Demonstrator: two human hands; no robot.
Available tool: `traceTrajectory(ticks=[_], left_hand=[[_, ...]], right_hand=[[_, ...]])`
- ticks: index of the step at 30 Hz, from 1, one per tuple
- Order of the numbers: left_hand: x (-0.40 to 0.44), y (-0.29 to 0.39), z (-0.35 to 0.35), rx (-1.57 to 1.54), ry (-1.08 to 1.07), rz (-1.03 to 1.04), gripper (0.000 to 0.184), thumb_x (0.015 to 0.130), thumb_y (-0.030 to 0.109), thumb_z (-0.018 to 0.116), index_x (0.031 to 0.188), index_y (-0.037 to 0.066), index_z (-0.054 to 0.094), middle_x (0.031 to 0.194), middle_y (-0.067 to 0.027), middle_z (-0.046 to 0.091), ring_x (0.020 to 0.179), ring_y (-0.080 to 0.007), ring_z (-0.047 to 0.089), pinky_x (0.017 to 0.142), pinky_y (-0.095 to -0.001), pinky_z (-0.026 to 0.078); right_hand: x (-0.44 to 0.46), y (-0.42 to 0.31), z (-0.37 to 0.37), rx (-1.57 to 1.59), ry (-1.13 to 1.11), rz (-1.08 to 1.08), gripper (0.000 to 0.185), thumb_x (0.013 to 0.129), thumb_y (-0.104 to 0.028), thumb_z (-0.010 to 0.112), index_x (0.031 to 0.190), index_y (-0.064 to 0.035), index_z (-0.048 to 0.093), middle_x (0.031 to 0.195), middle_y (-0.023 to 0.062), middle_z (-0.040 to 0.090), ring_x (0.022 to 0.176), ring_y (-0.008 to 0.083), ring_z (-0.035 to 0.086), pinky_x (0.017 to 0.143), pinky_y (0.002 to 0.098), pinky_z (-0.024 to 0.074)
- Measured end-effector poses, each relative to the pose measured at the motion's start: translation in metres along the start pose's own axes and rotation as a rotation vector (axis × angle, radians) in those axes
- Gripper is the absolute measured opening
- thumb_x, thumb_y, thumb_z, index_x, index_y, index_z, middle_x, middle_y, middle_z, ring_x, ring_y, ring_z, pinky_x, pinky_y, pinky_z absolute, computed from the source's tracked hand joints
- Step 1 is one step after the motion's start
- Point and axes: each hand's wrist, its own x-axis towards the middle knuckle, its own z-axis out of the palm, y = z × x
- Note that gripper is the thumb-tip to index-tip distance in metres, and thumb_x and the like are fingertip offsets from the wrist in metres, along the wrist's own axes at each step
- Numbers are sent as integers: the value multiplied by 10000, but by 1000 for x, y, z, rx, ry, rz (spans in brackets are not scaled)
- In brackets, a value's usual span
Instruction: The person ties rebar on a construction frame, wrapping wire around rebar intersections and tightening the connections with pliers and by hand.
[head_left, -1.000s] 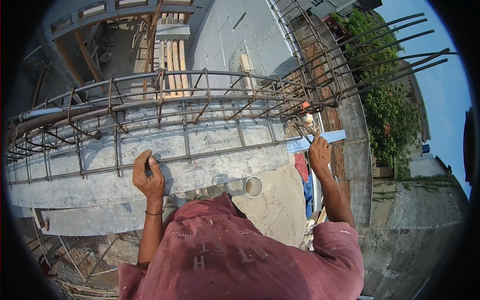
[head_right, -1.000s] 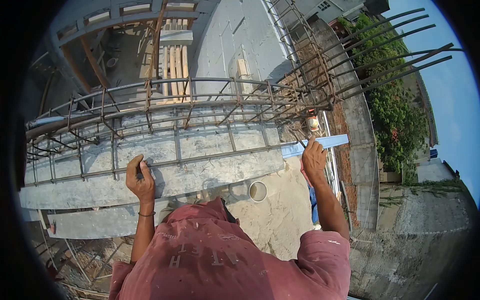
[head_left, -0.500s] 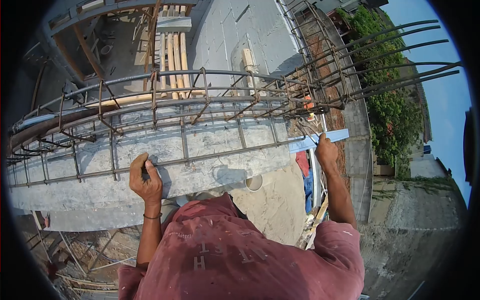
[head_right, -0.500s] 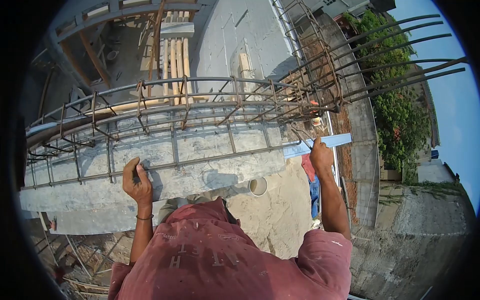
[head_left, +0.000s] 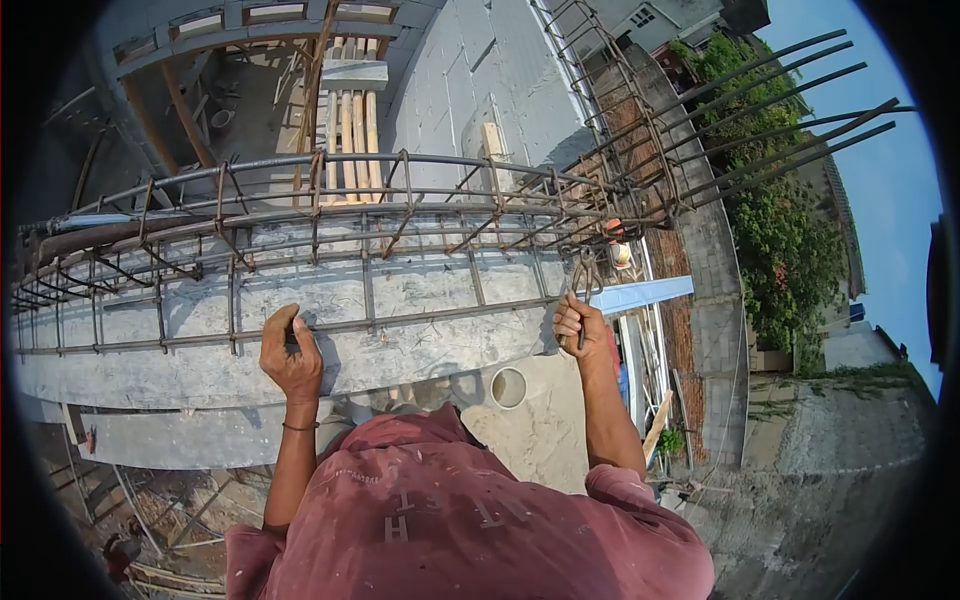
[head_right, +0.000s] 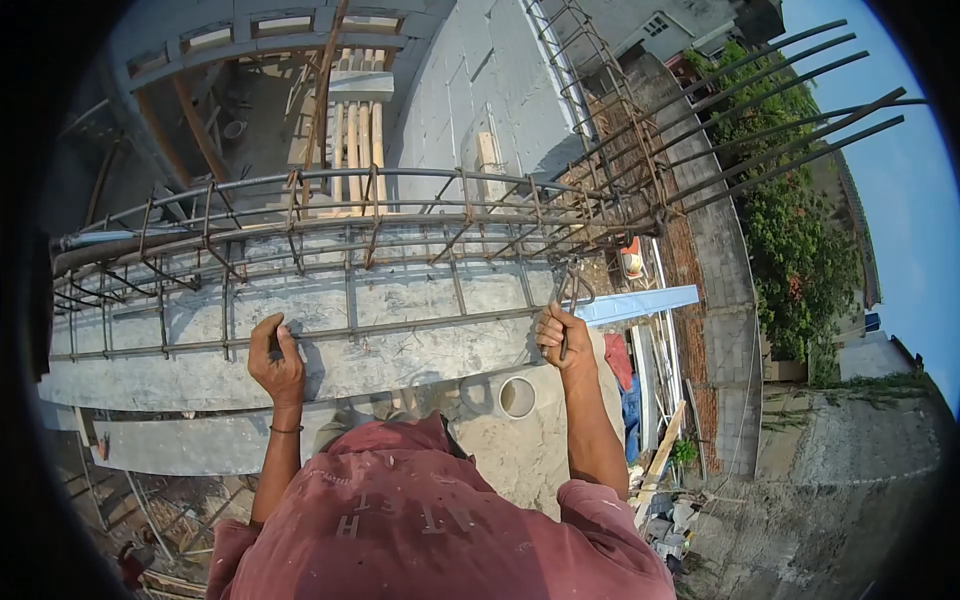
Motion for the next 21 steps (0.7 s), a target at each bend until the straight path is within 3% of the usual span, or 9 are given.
traceTrajectory(ticks=[5, 9, 11, 13, 14, 15, 17, 19, 21], left_hand=[[-1, 4, -1, -28, -2, -47, 177, 930, 35, 599, 1071, 5, 700, 1031, -143, 707, 862, -267, 686, 752, -353, 547], [-3, 4, 0, -37, 7, -49, 180, 928, 33, 600, 1074, 9, 701, 1038, -136, 706, 851, -252, 684, 740, -345, 546], [-2, 5, -1, -38, 3, -48, 179, 929, 34, 599, 1074, 10, 701, 1037, -136, 705, 849, -249, 684, 737, -343, 546], [-1, 6, -2, -39, -6, -46, 178, 930, 35, 599, 1073, 10, 701, 1036, -135, 705, 847, -246, 684, 733, -340, 546], [-1, 6, -2, -40, -5, -40, 177, 930, 36, 599, 1072, 11, 701, 1034, -135, 706, 845, -244, 684, 731, -339, 546], [-1, 6, -2, -40, -2, -35, 176, 931, 38, 599, 1072, 11, 702, 1032, -135, 707, 844, -243, 683, 728, -338, 546], [-1, 4, -1, -44, -4, -44, 175, 930, 37, 600, 1071, 10, 701, 1031, -137, 707, 848, -247, 684, 732, -340, 547], [-3, 3, -2, -43, -14, -56, 175, 929, 36, 601, 1069, 8, 701, 1029, -138, 708, 851, -251, 685, 735, -342, 547], [-2, 2, -1, -37, -10, -33, 174, 925, 30, 600, 1066, 3, 699, 1029, -144, 709, 858, -263, 688, 744, -347, 550]], right_hand=[[-19, 2, 29, -539, 573, -59, 292, 1012, -303, 598, 796, -110, 562, 674, 18, 549, 669, 184, 578, 570, 387, 515], [-29, -26, 17, -716, 560, 96, 265, 1016, -301, 583, 827, -115, 582, 701, 35, 580, 653, 202, 628, 601, 397, 558], [-35, -36, 19, -575, 477, 119, 192, 986, -236, 640, 877, -87, 587, 726, 61, 615, 558, 204, 615, 522, 374, 544], [-42, -31, 60, -1264, 771, 92, 146, 927, -119, 706, 934, -42, 582, 745, 104, 648, 484, 204, 598, 441, 364, 514], [-44, -27, 60, -1344, 710, -68, 225, 851, -14, 744, 971, 35, 560, 739, 144, 657, 429, 233, 602, 379, 400, 485], [-47, -25, 63, -1344, 713, -67, 225, 851, -14, 744, 971, 35, 560, 739, 144, 657, 429, 233, 602, 379, 400, 485], [-49, -20, 74, -1885, 920, -267, 335, 793, 22, 751, 1023, 79, 514, 733, 194, 665, 559, 343, 681, 474, 473, 542], [-54, -42, 21, -2358, 689, -392, 393, 795, 19, 704, 1119, 53, 484, 753, 238, 639, 515, 379, 655, 452, 459, 536], [-57, -40, 30, -2904, 769, -530, 358, 835, -43, 640, 1146, 46, 486, 928, 305, 630, 634, 448, 667, 554, 499, 562]])
